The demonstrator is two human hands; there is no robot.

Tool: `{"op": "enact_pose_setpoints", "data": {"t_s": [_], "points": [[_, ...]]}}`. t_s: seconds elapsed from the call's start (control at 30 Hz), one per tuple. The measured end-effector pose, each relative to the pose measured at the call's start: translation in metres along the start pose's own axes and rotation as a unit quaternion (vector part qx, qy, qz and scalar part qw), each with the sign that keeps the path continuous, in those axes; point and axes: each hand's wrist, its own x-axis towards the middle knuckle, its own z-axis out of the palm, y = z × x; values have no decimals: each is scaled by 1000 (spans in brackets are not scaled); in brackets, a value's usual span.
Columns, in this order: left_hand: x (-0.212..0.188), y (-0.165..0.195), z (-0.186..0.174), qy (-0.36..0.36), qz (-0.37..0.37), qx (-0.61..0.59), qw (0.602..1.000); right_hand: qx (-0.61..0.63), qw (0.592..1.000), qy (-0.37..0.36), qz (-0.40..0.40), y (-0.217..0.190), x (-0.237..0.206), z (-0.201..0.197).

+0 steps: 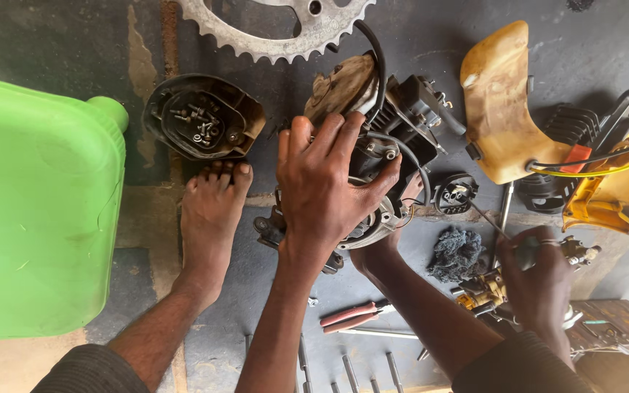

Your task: The person disassembles a small engine block, removing a circular cover and internal components. They then use a wrench to loosen and remove bolts from the engine casing, placing the parts on the floor.

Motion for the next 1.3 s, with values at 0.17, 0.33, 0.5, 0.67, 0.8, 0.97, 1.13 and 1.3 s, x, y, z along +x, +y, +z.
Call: {"op": "enact_pose_setpoints", "data": {"t_s": [0.17, 0.33, 0.5, 0.67, 0.8, 0.97, 1.13, 1.3], "points": [[1, 0, -4, -2, 3, -7, 1000, 398, 917, -6, -21, -28, 4, -6], [3, 2, -3, 0, 5, -1, 1000, 502, 864, -40, 14, -45, 1, 7], [3, 7, -5, -2, 6, 4, 1000, 603, 790, -98, 51, -43, 6, 13], [3, 5, -1, 1, 8, 3, 1000, 560, 823, -98, 7, -44, 2, 24], [-1, 0, 4, 0, 5, 4, 1000, 389, 906, -74, -151, -57, -9, 43], [0, -4, 6, -3, 2, 6, 1000, 216, 932, 0, -292, -76, -13, 32], [4, -7, 1, -16, 1, 0, 1000, 112, 916, 76, -378, -121, -20, -2], [5, -7, -1, -13, -3, 1, 1000, -5, 870, 145, -471, -152, -14, -70]]}}
